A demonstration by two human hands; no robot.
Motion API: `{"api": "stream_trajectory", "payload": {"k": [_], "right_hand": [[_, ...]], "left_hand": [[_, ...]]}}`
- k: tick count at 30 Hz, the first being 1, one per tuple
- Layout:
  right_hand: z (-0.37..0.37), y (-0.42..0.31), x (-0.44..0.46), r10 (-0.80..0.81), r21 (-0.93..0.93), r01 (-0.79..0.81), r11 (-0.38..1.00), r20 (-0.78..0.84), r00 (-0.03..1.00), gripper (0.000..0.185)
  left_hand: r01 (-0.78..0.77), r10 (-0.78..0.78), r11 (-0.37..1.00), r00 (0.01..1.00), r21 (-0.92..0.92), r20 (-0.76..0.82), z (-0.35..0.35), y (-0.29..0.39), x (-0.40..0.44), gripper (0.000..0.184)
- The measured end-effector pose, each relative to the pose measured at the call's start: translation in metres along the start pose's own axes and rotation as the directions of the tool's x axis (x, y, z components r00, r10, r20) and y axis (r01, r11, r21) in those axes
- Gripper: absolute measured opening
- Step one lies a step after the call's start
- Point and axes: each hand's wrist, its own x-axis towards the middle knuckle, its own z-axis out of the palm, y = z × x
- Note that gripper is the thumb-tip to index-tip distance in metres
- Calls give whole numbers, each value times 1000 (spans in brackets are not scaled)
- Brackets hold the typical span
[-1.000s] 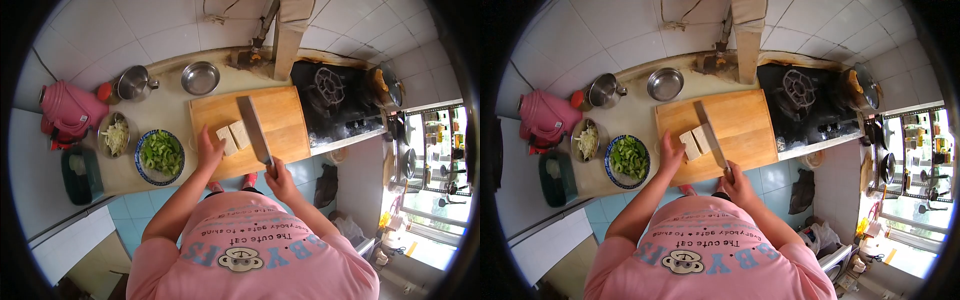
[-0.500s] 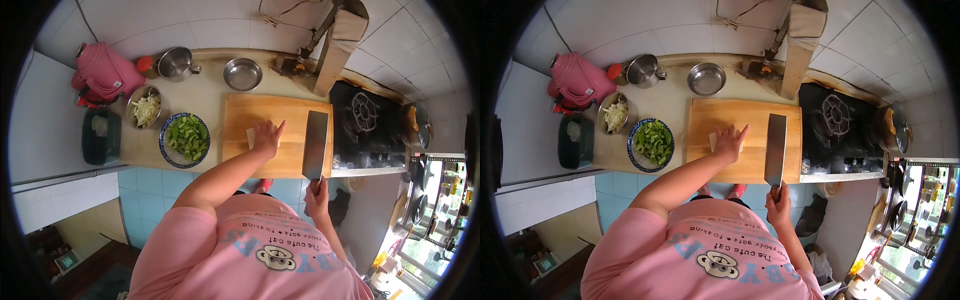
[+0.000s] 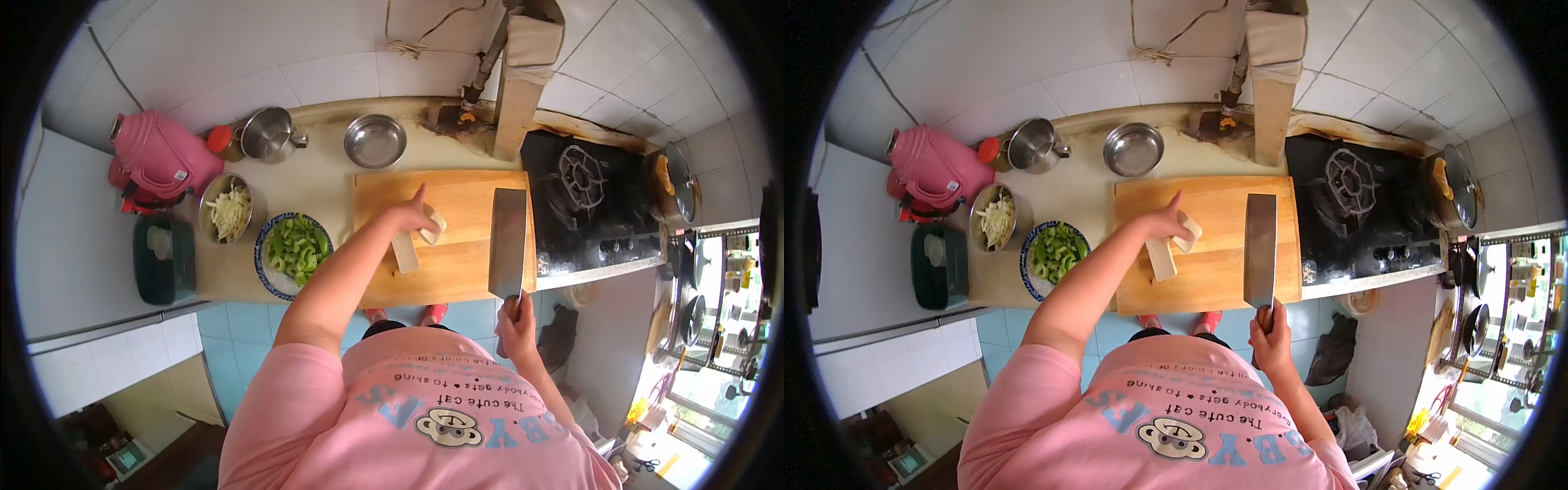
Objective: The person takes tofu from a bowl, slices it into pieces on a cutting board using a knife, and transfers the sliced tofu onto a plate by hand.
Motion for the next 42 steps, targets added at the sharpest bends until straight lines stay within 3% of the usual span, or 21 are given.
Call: {"api": "stream_trajectory", "payload": {"k": [1, 2, 4, 6, 8, 11, 12, 14, 15, 18, 20, 22, 23, 24, 26, 29, 32, 35, 38, 40, 42], "right_hand": [[0, 0, -1, 8, 17, -8, 1000, 4, 1000, 52], [-1, 4, -2, 6, 23, -6, 1000, -7, 1000, 52], [1, 11, -6, 17, 108, -14, 994, -33, 999, 50], [3, 8, -10, 16, 99, -10, 995, -58, 998, 49], [5, 6, -15, 17, 87, -10, 996, -84, 996, 47], [9, 10, -22, 57, 107, -46, 993, -99, 993, 46], [12, 16, -25, 47, 96, -36, 995, -111, 993, 48], [15, 24, -31, 38, 83, -27, 996, -126, 991, 49], [18, 24, -33, 46, 92, -34, 995, -127, 991, 50], [20, 24, -34, 78, 85, -68, 994, -116, 990, 53], [18, 28, -28, -62, -159, 45, 986, -108, 992, 53], [14, 11, -15, -84, -243, 62, 968, -82, 993, 59], [13, 13, -4, -175, -328, 146, 933, -58, 983, 61], [13, 17, 6, -261, -408, 228, 884, -27, 965, 63], [17, 26, 31, -390, -469, 328, 820, -39, 920, 64], [22, 31, 69, -324, -616, 310, 725, 93, 942, 60], [37, 45, 107, -412, -699, 439, 564, 223, 884, 53], [52, 60, 133, -468, -707, 493, 506, 255, 846, 56], [56, 74, 145, -433, -680, 517, 520, 312, 846, 66], [57, 74, 145, -383, -702, 489, 518, 320, 866, 65], [69, 71, 139, -333, -729, 454, 512, 318, 888, 64]], "left_hand": [[53, -47, 976, 998, -210, 32, -10, 8, -8, 133], [48, -42, 979, 998, -200, 37, -22, 15, -18, 133], [0, 86, 768, 991, -640, 104, -47, 19, -33, 128], [-173, 230, 701, 973, -692, -10, -80, 28, -38, 135], [-301, 211, 796, 951, -526, -224, -113, 35, -28, 128], [-58, 113, 990, 874, 129, -473, -161, 18, 18, 136], [-65, 121, 989, 876, 135, -467, -163, 25, 17, 136], [267, -90, 923, 849, 276, -521, -166, 36, 14, 136], [379, -69, 827, 801, 416, -595, -160, 42, 14, 137], [455, -69, 768, 759, 452, -647, -146, 49, 15, 138], [459, -70, 774, 747, 437, -661, -138, 46, 16, 136], [378, 163, 800, 610, 466, -775, -128, 43, 9, 122], [217, 234, 877, 588, 430, -774, -129, 40, -6, 107], [221, 229, 879, 584, 423, -779, -129, 29, -20, 107], [-216, 352, 935, 492, 281, -796, -130, -1, -52, 89], [-318, 300, 933, 434, 167, -849, -108, -42, -111, 70], [-421, 156, 907, 361, -11, -919, -93, -116, -153, 62], [-332, 29, 938, 371, -103, -928, -78, -168, -206, 62], [-295, -34, 947, 298, -126, -954, -67, -227, -230, 58], [-94, -12, 995, 202, -32, -979, -62, -256, -246, 54], [-47, -56, 997, 155, -64, -986, -58, -276, -257, 56]]}}
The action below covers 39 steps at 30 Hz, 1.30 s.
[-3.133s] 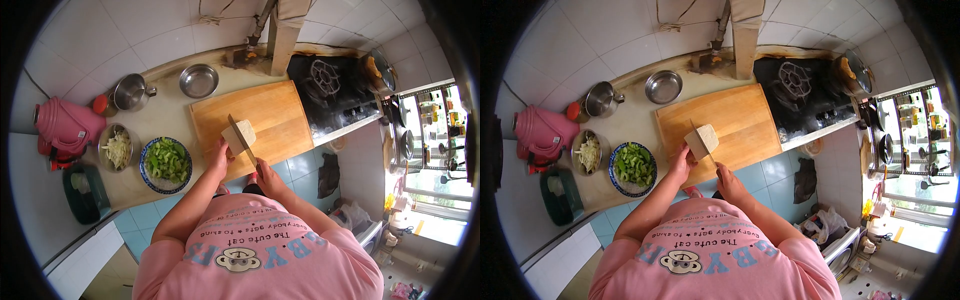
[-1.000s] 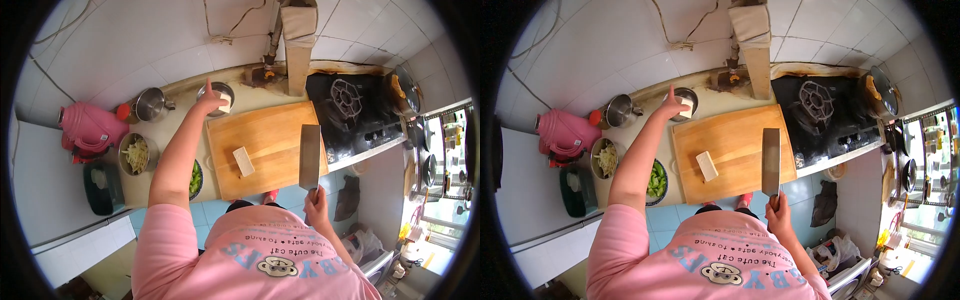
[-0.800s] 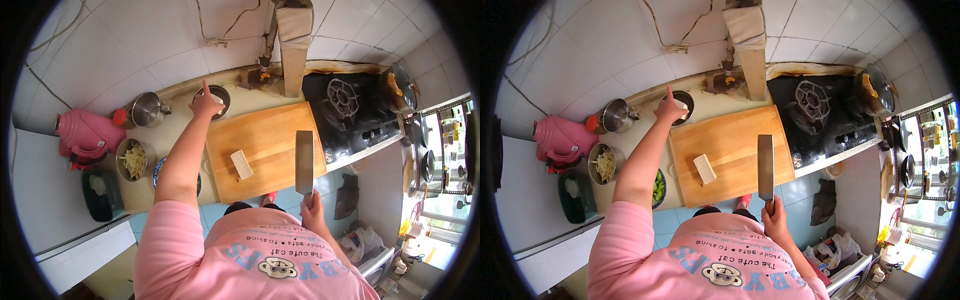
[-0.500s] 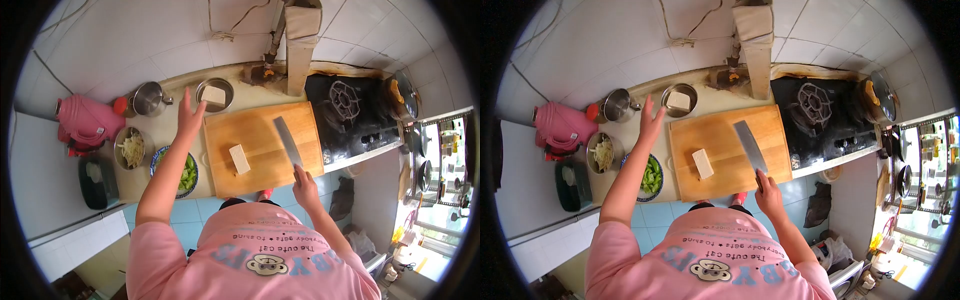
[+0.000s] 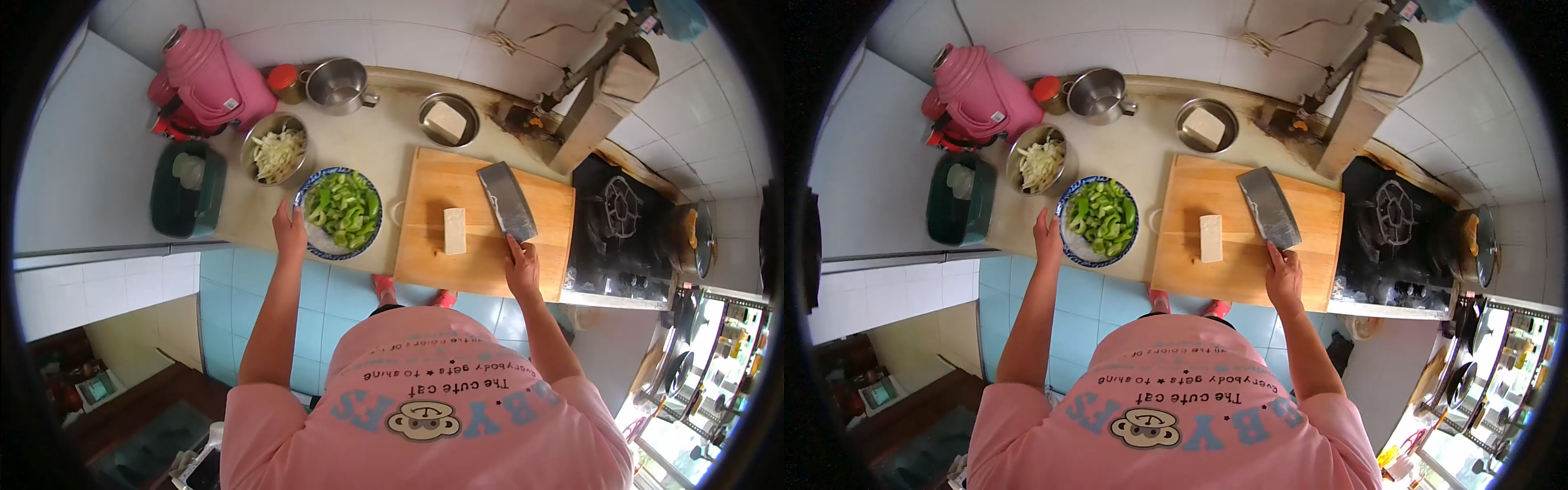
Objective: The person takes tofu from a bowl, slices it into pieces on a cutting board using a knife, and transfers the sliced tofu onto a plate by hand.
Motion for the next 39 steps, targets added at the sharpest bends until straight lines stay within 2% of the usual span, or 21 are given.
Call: {"api": "stream_trajectory", "payload": {"k": [2, 3, 4, 5, 6, 7, 8, 10, 11, 13, 16, 18, 19, 20, 21, 22, 24, 27, 30, 33, 39], "right_hand": [[-2, -18, 1, -120, -147, 94, 985, -173, 978, 55], [-14, -47, 4, -119, -52, 112, 992, -152, 981, 52], [-12, -66, 9, -154, 69, 167, 984, -166, 974, 53], [-15, -97, 14, -215, 73, 232, 970, -182, 960, 51], [-7, -119, 20, -271, 248, 300, 921, -145, 952, 49], [0, -145, 23, -317, 279, 338, 899, -117, 941, 46], [7, -171, 27, -374, 380, 358, 853, -33, 927, 43], [21, -210, 40, -487, 352, 439, 827, 60, 871, 37], [28, -226, 44, -480, 328, 432, 840, 81, 873, 36], [48, -246, 53, -474, 329, 422, 845, 93, 876, 36], [76, -251, 70, -468, 325, 414, 850, 107, 877, 39], [86, -250, 79, -440, 301, 391, 870, 115, 891, 41], [89, -248, 83, -436, 297, 388, 873, 115, 893, 41], [91, -247, 88, -427, 281, 382, 881, 119, 897, 41], [93, -248, 91, -418, 266, 376, 888, 123, 900, 41], [93, -249, 92, -416, 266, 374, 888, 123, 901, 41], [92, -250, 96, -400, 222, 364, 905, 146, 905, 39], [96, -250, 99, -400, 180, 371, 911, 167, 901, 38], [102, -250, 106, -408, 153, 385, 910, 170, 897, 36], [106, -251, 113, -450, 164, 434, 886, 77, 890, 36], [114, -258, 128, -401, 154, 384, 910, 103, 910, 37]], "left_hand": [[166, -165, 980, 986, 112, -19, -4, -10, -1, 60], [201, -200, 980, 979, -11, 22, 0, -21, -2, 66], [203, -203, 979, 979, -14, 24, 1, -15, -4, 66], [325, -315, 941, 943, -96, 105, 4, 1, -7, 69], [444, -411, 881, 890, -166, 197, 5, 9, -8, 73], [410, -381, 908, 893, -82, 240, 10, 0, -6, 78], [406, -375, 910, 893, -85, 249, 10, 7, -5, 78], [532, -506, 842, 838, -94, 204, 8, 30, -5, 74], [528, -501, 844, 839, -94, 210, 12, 27, -4, 74], [588, -515, 769, 802, -250, 302, 26, 7, -6, 70], [517, -417, 723, 856, -458, 306, 65, -5, -17, 64], [544, -430, 699, 838, -464, 336, 60, 13, -26, 71], [235, -198, 952, 962, -196, 189, 49, 30, -32, 77], [-115, 98, 984, 987, 134, 126, 39, 45, -34, 84], [-272, 249, 920, 962, 282, 114, 33, 56, -31, 91], [-272, 249, 920, 962, 281, 116, 23, 68, -29, 91], [-337, 197, 856, 914, 393, 356, 11, 86, -22, 86], [-391, 208, 846, 868, 361, 452, 17, 80, -14, 84], [-321, 133, 865, 887, 385, 441, 33, 66, -7, 95], [-341, 180, 870, 892, 355, 416, 38, 64, 2, 95], [-322, 182, 895, 896, 309, 405, 42, 65, 26, 96]]}}
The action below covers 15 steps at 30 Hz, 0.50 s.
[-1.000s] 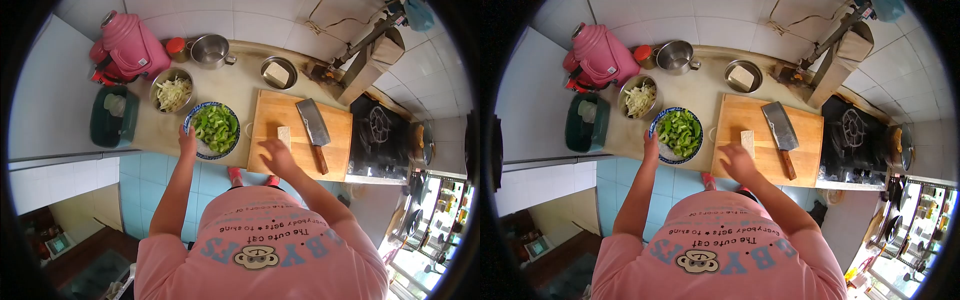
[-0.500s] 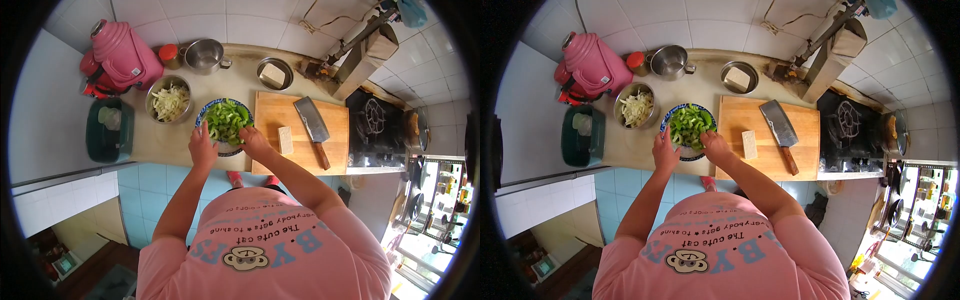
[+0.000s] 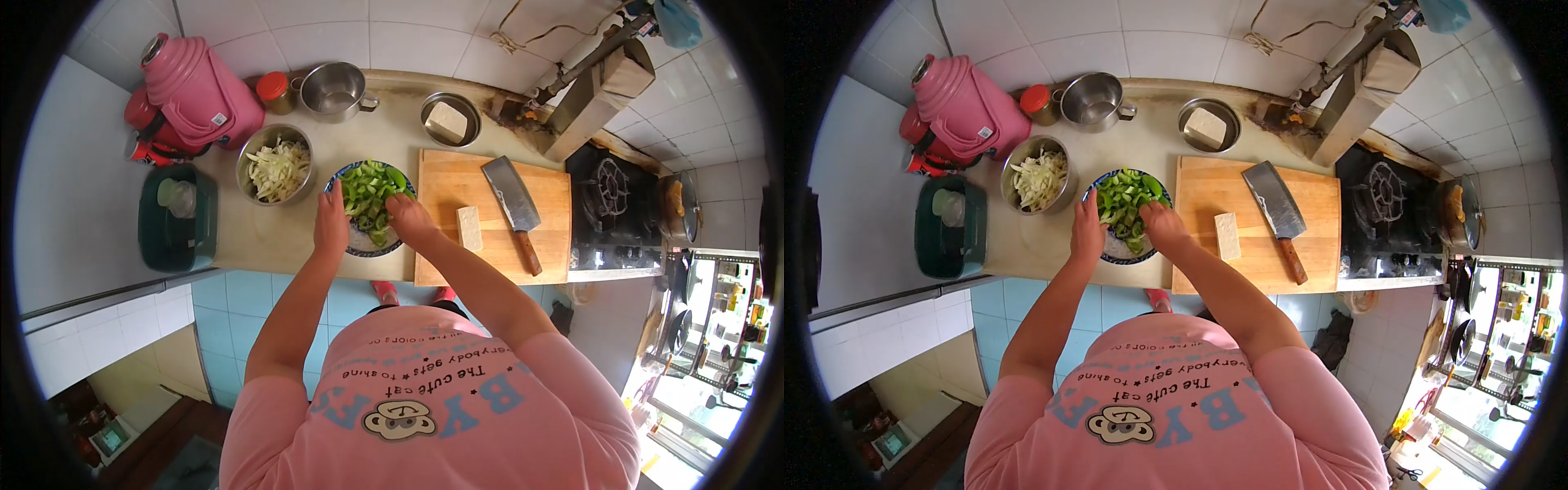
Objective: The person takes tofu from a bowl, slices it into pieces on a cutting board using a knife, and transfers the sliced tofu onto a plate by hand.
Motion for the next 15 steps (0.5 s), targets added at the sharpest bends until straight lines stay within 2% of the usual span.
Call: {"api": "stream_trajectory", "payload": {"k": [4, 7, 13, 15], "right_hand": [[-12, -9, -11, 9, -12, -8, 1000, 7, 1000, 37], [-11, -19, -25, -41, 31, 42, 999, -32, 999, 35], [11, -35, -21, -70, -50, 74, 996, 71, 995, 26], [14, -38, -19, -106, -57, 112, 992, 100, 989, 18]], "left_hand": [[1, -1, 1000, 1000, 11, 25, -5, -6, 0, 97], [-24, 23, 1000, 997, 8, 75, -12, -8, -7, 96], [-91, 91, 996, 996, -14, 27, -19, -11, -17, 93], [-157, 155, 986, 987, -63, -40, -23, -4, -23, 78]]}}
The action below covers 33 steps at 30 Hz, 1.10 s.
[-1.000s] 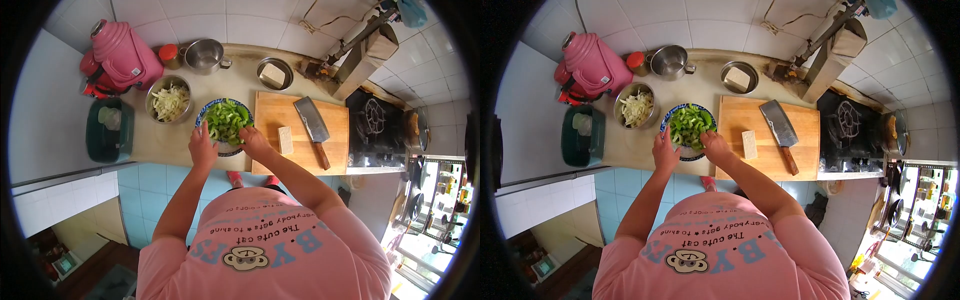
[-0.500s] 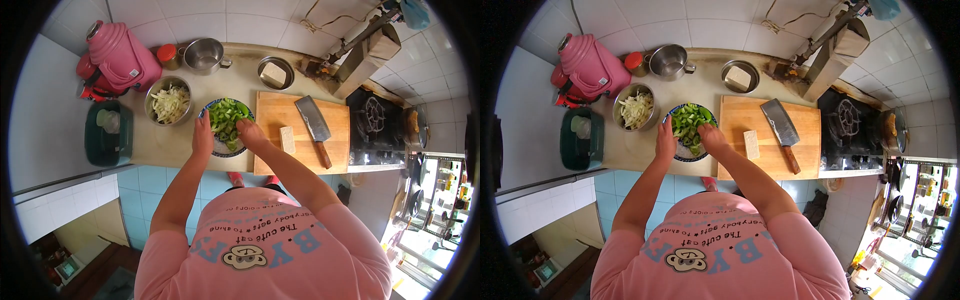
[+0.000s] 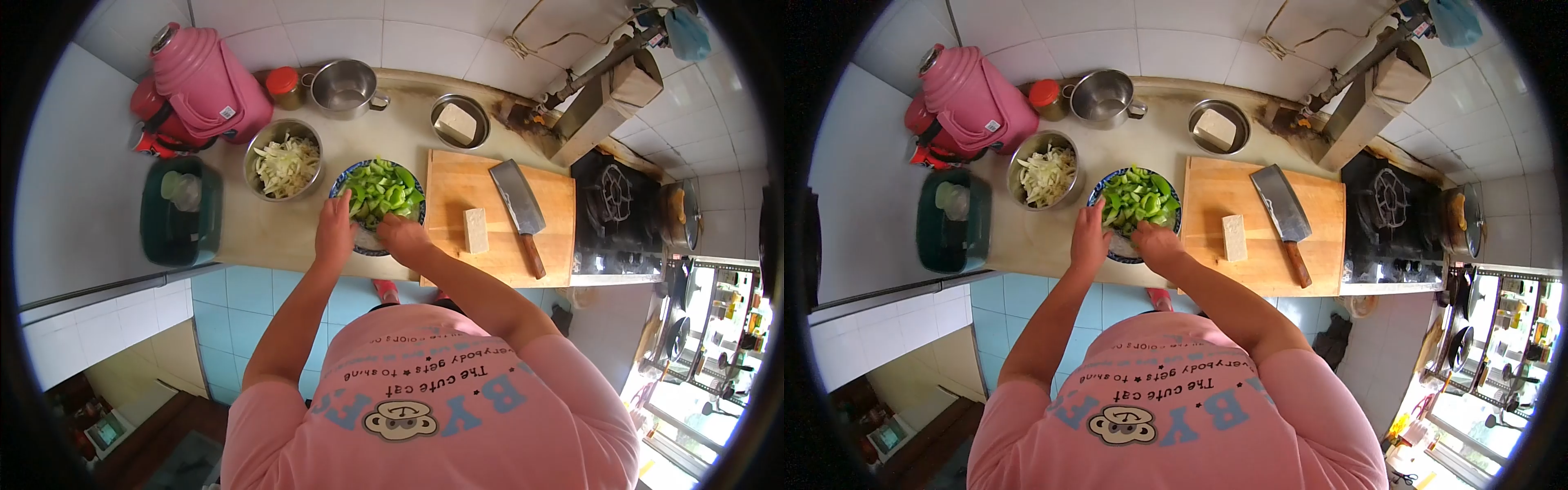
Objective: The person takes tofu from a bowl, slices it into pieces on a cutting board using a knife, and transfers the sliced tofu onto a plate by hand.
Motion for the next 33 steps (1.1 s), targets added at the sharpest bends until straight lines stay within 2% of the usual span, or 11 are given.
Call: {"api": "stream_trajectory", "payload": {"k": [1, 4, 6, 12, 16, 21, 22, 26, 29, 30, 33], "right_hand": [[-2, 1, 2, -4, -2, 4, 1000, -1, 1000, 18], [-25, 7, 17, 61, 190, -32, 981, -148, 987, 11], [-50, 17, 41, 310, 440, -162, 883, -290, 905, 14], [-49, 53, 95, 312, 152, -286, 946, -196, 930, 21], [-53, 50, 87, 278, 162, -235, 958, -340, 898, 27], [-79, 41, 42, 255, 311, -105, 945, -494, 831, 29], [-73, 40, 30, 265, 317, -114, 942, -490, 831, 29], [-52, 32, -2, 280, 327, -180, 928, -290, 915, 26], [-40, 18, -9, 49, 148, -17, 989, -217, 975, 28], [-34, 17, -7, 53, 150, -21, 988, -217, 975, 28], [-15, 16, 4, -141, -52, 138, 989, -61, 988, 30]], "left_hand": [[0, 0, 1000, 1000, 1, -5, 2, 2, -4, 78], [-66, 64, 995, 998, -69, -26, 22, 5, -22, 51], [-137, 140, 987, 990, -81, 32, 36, 8, -32, 46], [-89, 76, 993, 985, 77, 156, 56, 8, -22, 37], [-113, 102, 991, 983, 66, 151, 55, 7, -17, 31], [-44, 38, 983, 999, -179, -37, 7, 25, -10, 23], [-78, 61, 986, 991, -150, -116, 2, 23, 5, 28], [-78, 70, 991, 995, -112, -71, 3, 8, 73, 30], [-149, 147, 988, 988, -36, -49, 6, 0, 91, 35], [-200, 198, 979, 979, -28, -56, 2, 4, 92, 38], [-137, 131, 984, 989, -116, -62, -15, 10, 88, 38]]}}
